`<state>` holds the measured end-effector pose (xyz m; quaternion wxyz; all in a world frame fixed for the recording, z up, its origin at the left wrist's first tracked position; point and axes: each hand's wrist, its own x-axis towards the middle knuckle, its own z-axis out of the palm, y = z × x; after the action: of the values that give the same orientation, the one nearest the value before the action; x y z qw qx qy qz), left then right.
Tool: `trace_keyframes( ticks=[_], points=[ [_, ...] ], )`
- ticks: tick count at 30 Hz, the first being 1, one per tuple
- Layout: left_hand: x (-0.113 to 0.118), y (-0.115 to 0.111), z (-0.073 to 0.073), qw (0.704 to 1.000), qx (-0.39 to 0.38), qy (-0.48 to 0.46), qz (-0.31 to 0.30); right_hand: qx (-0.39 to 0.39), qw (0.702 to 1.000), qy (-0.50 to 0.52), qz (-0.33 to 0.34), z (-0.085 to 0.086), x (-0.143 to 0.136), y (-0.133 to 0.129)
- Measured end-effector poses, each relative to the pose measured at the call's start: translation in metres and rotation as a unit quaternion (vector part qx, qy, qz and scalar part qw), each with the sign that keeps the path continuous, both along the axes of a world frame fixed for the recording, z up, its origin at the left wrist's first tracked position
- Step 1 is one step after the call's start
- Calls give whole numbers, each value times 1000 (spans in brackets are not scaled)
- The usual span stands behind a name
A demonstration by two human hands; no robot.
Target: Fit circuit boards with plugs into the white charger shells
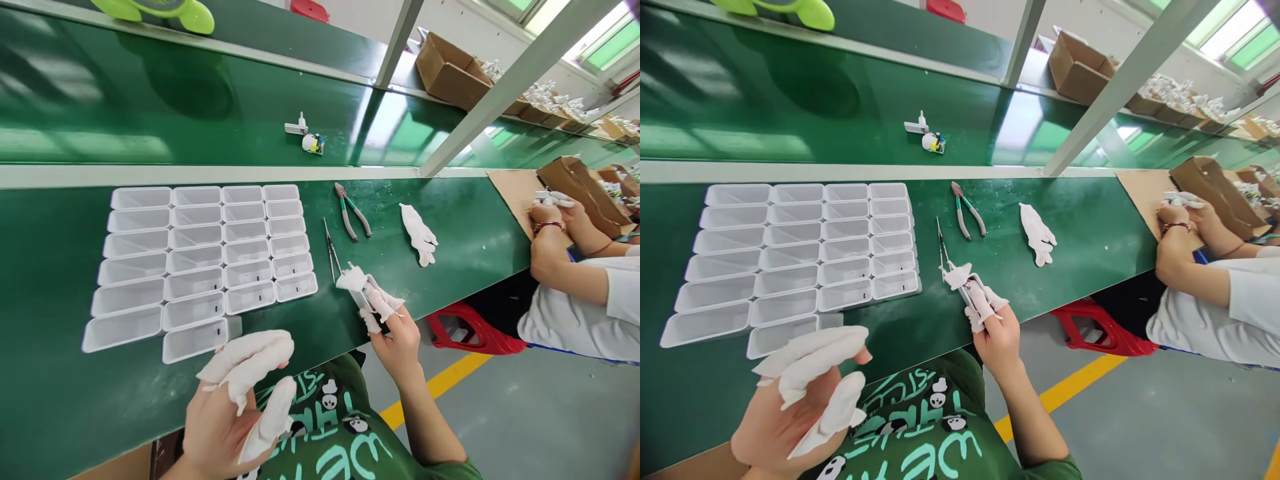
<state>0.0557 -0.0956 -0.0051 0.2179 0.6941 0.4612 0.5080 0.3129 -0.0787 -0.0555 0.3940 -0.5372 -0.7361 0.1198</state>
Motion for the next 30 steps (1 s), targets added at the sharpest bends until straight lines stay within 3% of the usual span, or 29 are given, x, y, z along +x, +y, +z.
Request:
trace_keyframes(
  ticks=[5,8,12,17,20,23,28,30],
  points=[
    [-6,-2,-4,1000,-10,-1,-16,7,998,-55,4,25,-2,0],
    [-10,-2,-9,1000,-17,5,-14,37,998,-45,-39,33,-1,-1],
    [-14,-2,-13,999,-4,12,-41,73,993,-91,-36,24,1,5],
    [-14,-3,-10,995,16,69,-75,31,991,-127,-21,19,1,8],
    [-11,-3,-5,996,23,66,-64,-3,994,-105,0,28,2,5],
    [-10,-3,-1,996,34,60,-60,20,997,-73,-20,35,3,3],
    [-18,0,2,996,54,57,-38,33,995,-79,-51,24,-4,11],
    [-19,3,9,996,56,70,-31,10,997,15,-76,23,-12,14]
  ],
)
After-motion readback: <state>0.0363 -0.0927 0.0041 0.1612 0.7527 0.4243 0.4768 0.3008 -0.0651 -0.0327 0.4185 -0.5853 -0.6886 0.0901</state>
